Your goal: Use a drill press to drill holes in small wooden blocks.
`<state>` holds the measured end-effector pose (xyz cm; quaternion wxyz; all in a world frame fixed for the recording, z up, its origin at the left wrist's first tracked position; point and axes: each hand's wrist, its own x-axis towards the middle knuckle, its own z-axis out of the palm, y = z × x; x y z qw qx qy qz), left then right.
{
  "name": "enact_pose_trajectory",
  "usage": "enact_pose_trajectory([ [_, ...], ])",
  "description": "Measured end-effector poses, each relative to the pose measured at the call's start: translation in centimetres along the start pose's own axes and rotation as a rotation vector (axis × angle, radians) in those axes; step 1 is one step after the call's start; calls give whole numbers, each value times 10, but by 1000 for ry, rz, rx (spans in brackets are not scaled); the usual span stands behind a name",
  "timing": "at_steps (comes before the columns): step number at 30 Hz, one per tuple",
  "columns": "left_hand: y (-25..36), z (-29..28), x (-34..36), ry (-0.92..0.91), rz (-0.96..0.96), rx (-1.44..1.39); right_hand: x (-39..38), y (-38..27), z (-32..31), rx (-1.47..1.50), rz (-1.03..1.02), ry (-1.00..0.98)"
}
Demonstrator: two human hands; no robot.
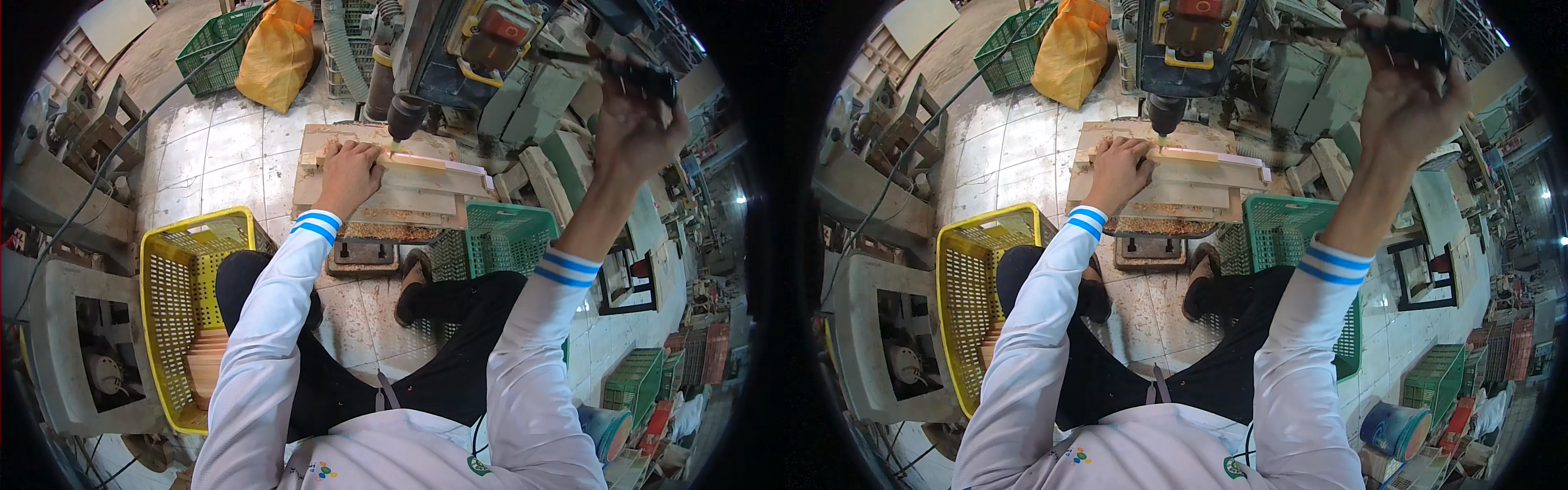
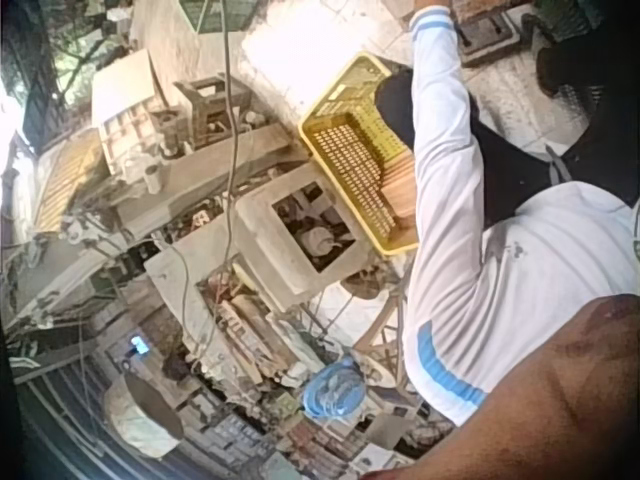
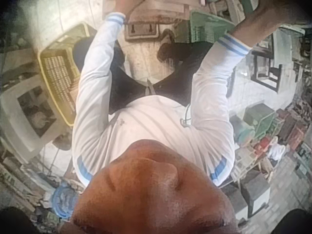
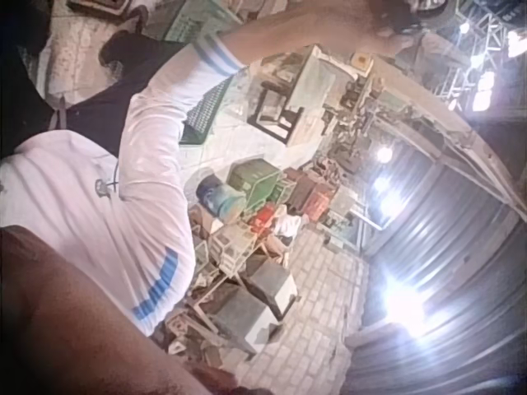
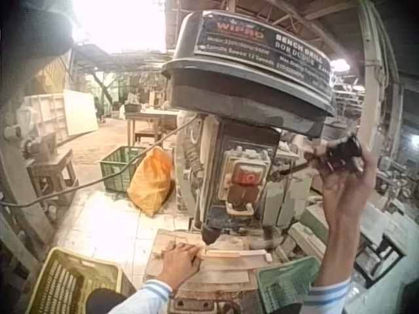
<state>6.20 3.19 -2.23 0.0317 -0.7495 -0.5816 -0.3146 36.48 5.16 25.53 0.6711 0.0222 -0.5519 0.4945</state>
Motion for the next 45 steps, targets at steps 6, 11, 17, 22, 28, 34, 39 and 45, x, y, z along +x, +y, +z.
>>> enact_pose_trajectory([
  [6, 1, 0, -1, -14, -1, 7, -57, -15, 20, -472, 23, -10],
  [11, 1, 1, 0, -13, -1, 19, -103, 6, 27, -927, -51, 250],
  [17, 1, 1, 0, -8, -4, 7, -165, 43, 14, -989, 36, 327],
  [22, 1, 0, -1, -40, -23, 15, -194, 74, -17, -983, 91, 331],
  [28, 2, -1, 1, 40, 21, 8, -209, 119, -38, -894, -143, 262],
  [34, 4, 0, -4, -2, 13, 1, -219, 115, -40, -935, 19, 230],
  [39, 1, 2, 0, 66, 18, -4, -170, 63, 10, -1066, -172, 417],
  [45, -1, 5, -1, 23, 21, 5, -109, 10, 33, -401, -399, 235],
])
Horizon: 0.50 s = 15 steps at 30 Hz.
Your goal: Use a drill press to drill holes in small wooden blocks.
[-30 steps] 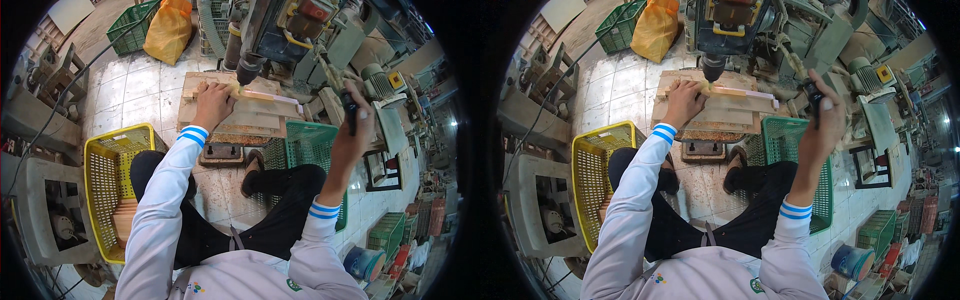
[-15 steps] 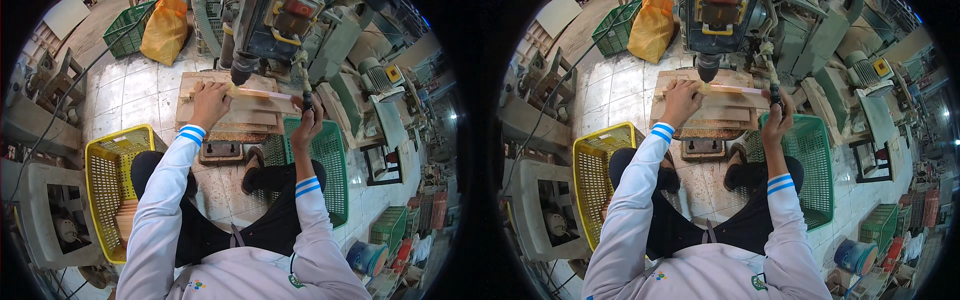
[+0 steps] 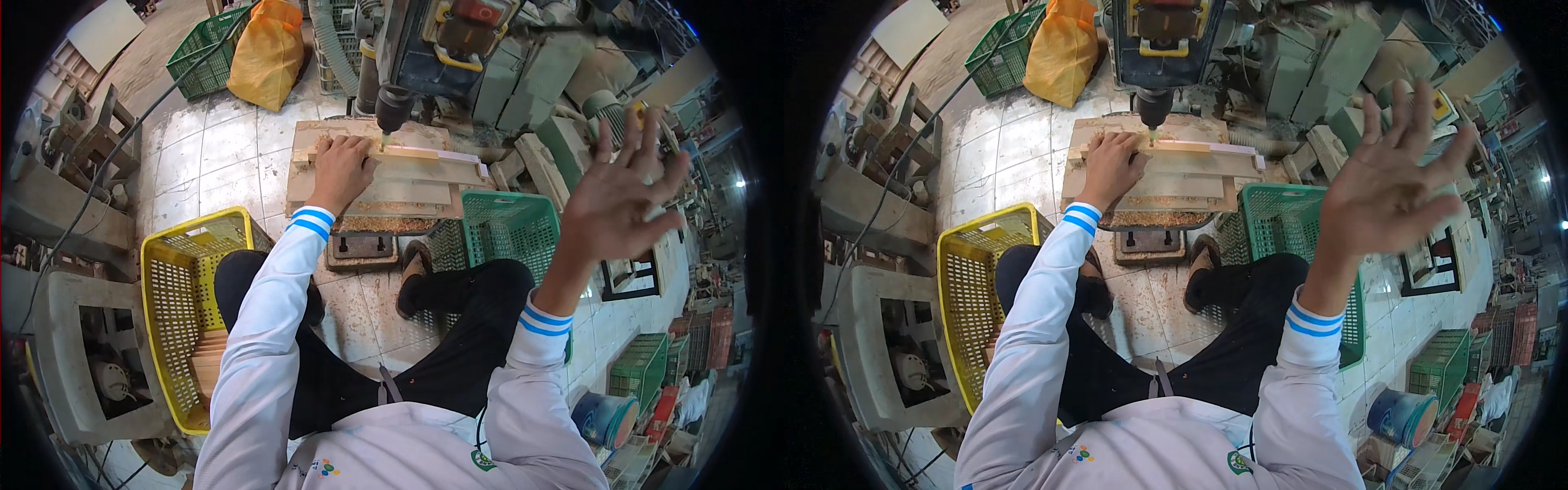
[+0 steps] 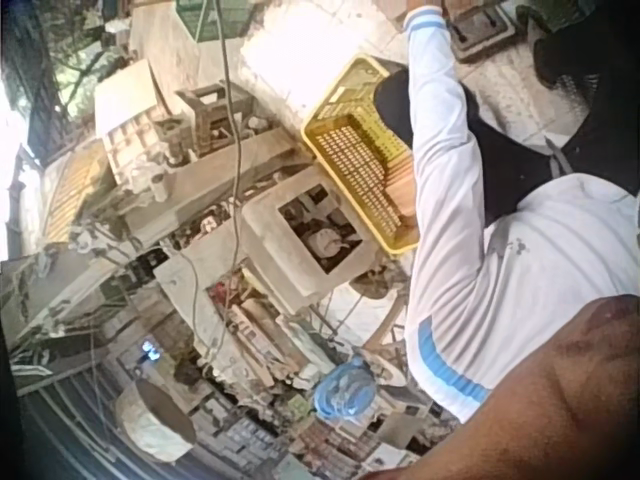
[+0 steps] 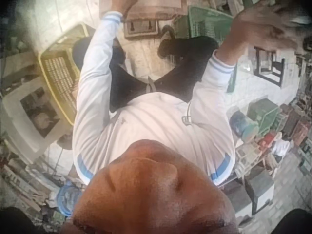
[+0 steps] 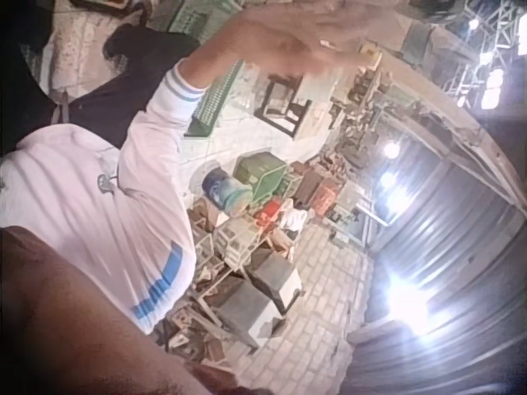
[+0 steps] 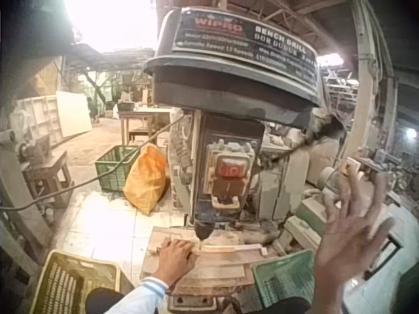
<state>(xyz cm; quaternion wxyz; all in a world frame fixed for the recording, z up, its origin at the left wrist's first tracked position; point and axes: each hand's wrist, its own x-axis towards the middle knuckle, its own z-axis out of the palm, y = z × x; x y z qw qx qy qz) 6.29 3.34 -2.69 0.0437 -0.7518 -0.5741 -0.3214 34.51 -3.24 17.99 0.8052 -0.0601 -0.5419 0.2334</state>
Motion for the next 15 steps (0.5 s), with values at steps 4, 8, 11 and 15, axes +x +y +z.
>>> enact_pose_trajectory([
  [4, 2, -9, 1, 84, 33, -66, -50, 38, -25, -454, 322, 72],
  [8, 16, -28, 0, 49, 64, 86, -104, 57, -65, -433, 592, 192],
  [11, 31, -48, -13, -67, 100, 114, -122, 54, -83, -501, 649, 232],
  [15, 58, -61, -40, -501, -312, -440, -131, 50, -83, -489, 677, 112],
])
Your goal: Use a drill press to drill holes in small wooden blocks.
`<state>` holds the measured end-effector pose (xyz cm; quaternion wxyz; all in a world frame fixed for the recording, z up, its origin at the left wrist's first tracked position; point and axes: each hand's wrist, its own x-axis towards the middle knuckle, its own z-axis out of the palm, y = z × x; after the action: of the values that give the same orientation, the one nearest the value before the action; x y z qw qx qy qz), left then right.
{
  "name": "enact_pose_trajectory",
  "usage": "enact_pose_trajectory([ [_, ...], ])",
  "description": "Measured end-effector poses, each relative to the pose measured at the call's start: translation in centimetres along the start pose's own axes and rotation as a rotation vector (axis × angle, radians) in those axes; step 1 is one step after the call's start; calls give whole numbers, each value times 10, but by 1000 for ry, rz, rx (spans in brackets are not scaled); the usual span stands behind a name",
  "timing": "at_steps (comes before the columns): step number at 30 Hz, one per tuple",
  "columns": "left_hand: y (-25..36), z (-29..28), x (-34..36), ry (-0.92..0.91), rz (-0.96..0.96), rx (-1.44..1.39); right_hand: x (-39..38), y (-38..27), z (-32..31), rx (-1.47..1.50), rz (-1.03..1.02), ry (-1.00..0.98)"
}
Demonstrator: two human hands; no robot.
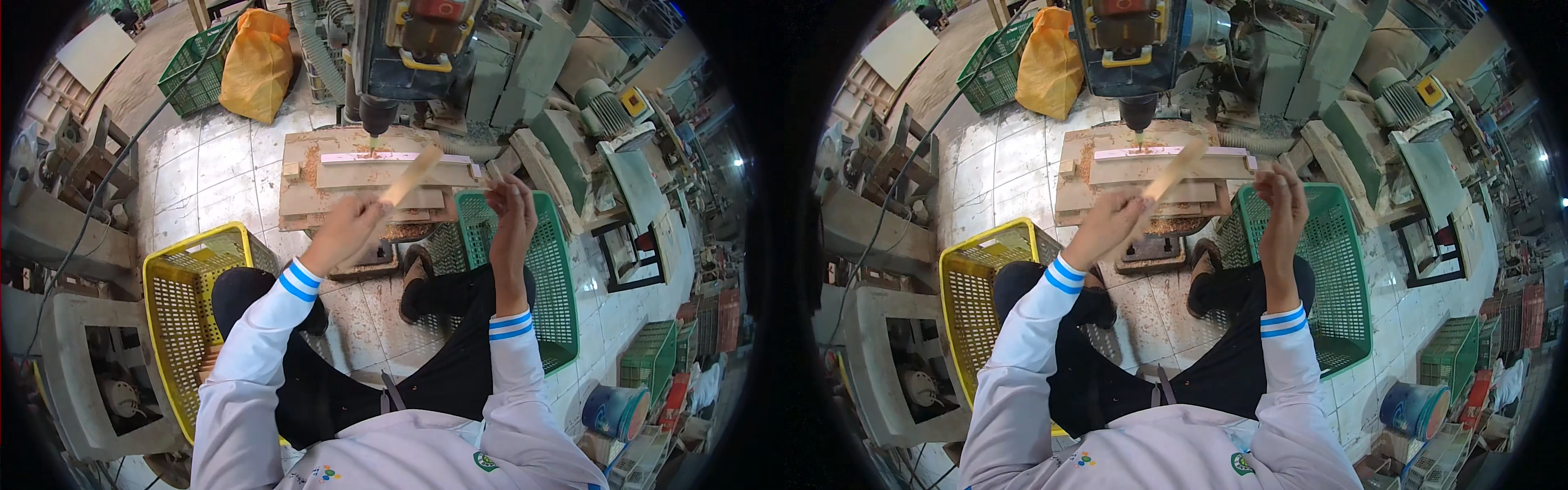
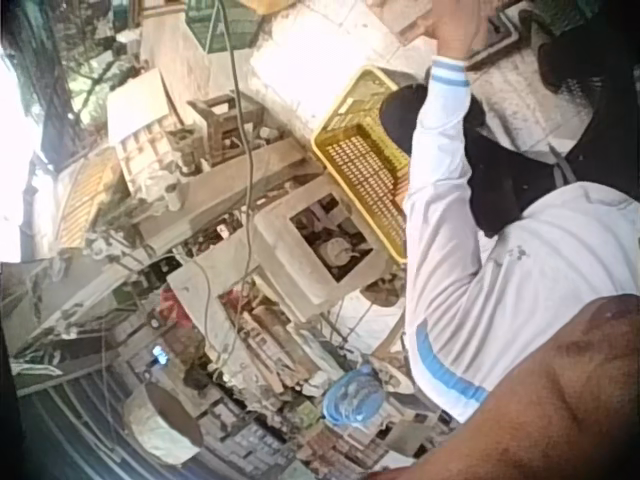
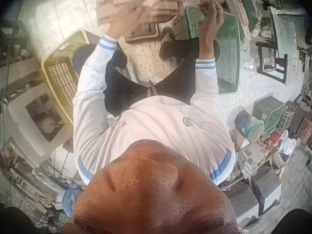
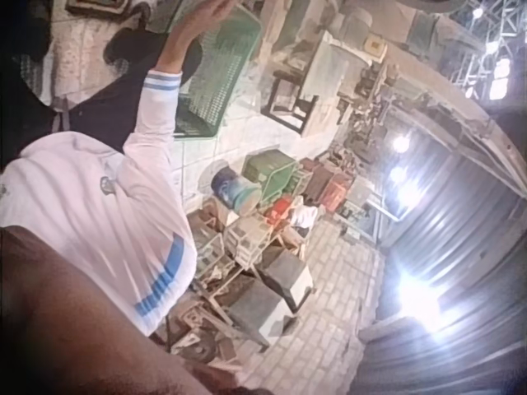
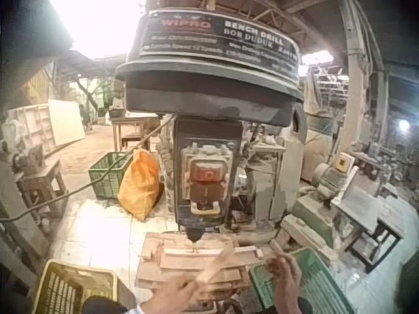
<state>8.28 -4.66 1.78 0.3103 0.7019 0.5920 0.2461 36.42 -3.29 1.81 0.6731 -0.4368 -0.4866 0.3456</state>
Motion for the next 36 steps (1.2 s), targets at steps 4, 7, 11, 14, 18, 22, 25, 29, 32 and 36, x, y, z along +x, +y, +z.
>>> enact_pose_trajectory([
  [4, 20, 44, -30, -553, -742, -1544, -8, 1, 6, 39, 84, -76],
  [7, 24, 58, -38, -499, -626, -1609, -13, 2, 5, 3, 110, -91],
  [11, 26, 59, -41, -471, -567, -1710, -24, 2, 4, -45, 151, -115],
  [14, 31, 67, -50, -447, -531, -1494, -37, 1, 6, -214, 210, -240],
  [18, 35, 76, -48, -130, 16, -922, -64, -10, 6, -354, 415, -444],
  [22, 36, 77, -51, 36, 210, -389, -92, -16, 16, -61, 547, -386],
  [25, 41, 82, -58, -43, 296, -289, -98, -18, 16, -217, 440, -272],
  [29, 36, 82, -66, -257, 444, 48, -76, -32, -21, -35, 288, -67],
  [32, 13, 63, -63, -727, 410, 413, -45, -46, -92, -155, 51, 146],
  [36, -6, 44, -61, -576, 197, 422, -34, -36, -217, -276, 273, 414],
])
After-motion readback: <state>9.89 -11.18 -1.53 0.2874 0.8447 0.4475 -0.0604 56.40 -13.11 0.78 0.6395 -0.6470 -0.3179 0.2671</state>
